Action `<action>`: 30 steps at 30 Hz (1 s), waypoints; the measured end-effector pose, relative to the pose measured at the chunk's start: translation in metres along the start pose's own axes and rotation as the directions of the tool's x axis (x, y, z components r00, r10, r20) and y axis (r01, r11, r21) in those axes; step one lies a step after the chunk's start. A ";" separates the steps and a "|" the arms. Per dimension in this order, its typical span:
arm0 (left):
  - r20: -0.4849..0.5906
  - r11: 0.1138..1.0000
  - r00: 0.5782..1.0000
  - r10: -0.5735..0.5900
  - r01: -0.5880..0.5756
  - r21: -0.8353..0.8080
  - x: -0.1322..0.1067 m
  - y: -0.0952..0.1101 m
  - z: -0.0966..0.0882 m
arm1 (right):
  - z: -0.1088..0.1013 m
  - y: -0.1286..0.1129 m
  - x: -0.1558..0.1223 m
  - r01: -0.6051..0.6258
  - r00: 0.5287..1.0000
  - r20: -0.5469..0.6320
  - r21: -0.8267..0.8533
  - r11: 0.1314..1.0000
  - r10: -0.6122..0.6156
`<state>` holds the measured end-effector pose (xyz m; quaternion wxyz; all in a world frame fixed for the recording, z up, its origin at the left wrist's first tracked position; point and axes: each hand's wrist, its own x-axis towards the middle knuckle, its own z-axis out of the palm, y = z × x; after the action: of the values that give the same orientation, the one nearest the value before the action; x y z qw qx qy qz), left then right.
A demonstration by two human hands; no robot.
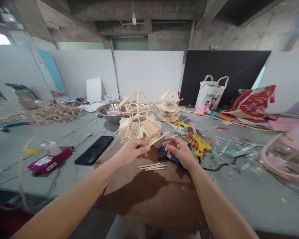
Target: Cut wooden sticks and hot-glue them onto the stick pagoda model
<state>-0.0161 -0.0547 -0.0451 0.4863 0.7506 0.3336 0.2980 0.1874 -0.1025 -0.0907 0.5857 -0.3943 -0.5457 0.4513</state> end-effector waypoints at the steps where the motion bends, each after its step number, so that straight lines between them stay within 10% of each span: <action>1: 0.034 0.997 0.999 0.010 -0.013 0.082 0.002 -0.003 0.006 | -0.001 0.000 0.000 0.012 1.000 -0.014 0.008 1.000 -0.012; 9: 0.066 0.878 0.972 0.226 -0.232 0.419 0.026 -0.018 0.029 | 0.005 0.004 0.005 -0.034 0.994 -0.106 -0.094 0.995 0.023; 13: 0.057 0.843 0.961 0.269 -0.264 0.469 0.025 -0.029 0.038 | -0.001 0.000 0.006 -0.081 0.996 -0.072 -0.410 0.909 0.057; 18: 0.049 0.892 0.969 0.241 -0.241 0.382 0.025 -0.045 0.033 | -0.025 -0.003 0.001 -0.158 0.958 -0.101 -0.966 0.203 0.269; 21: 0.062 0.910 0.967 0.248 -0.255 0.326 0.026 -0.049 0.032 | -0.028 0.000 -0.001 -0.067 0.946 -0.061 -0.998 0.007 0.320; 30: 0.004 0.891 0.968 0.252 -0.234 0.389 0.021 -0.044 0.035 | -0.026 -0.006 0.001 -0.105 0.963 -0.079 -0.991 0.087 0.259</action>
<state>0.0138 -0.0435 -0.0958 0.2797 0.8604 0.3006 0.3020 0.2134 -0.1019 -0.0873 0.0810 -0.7201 -0.6861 0.0645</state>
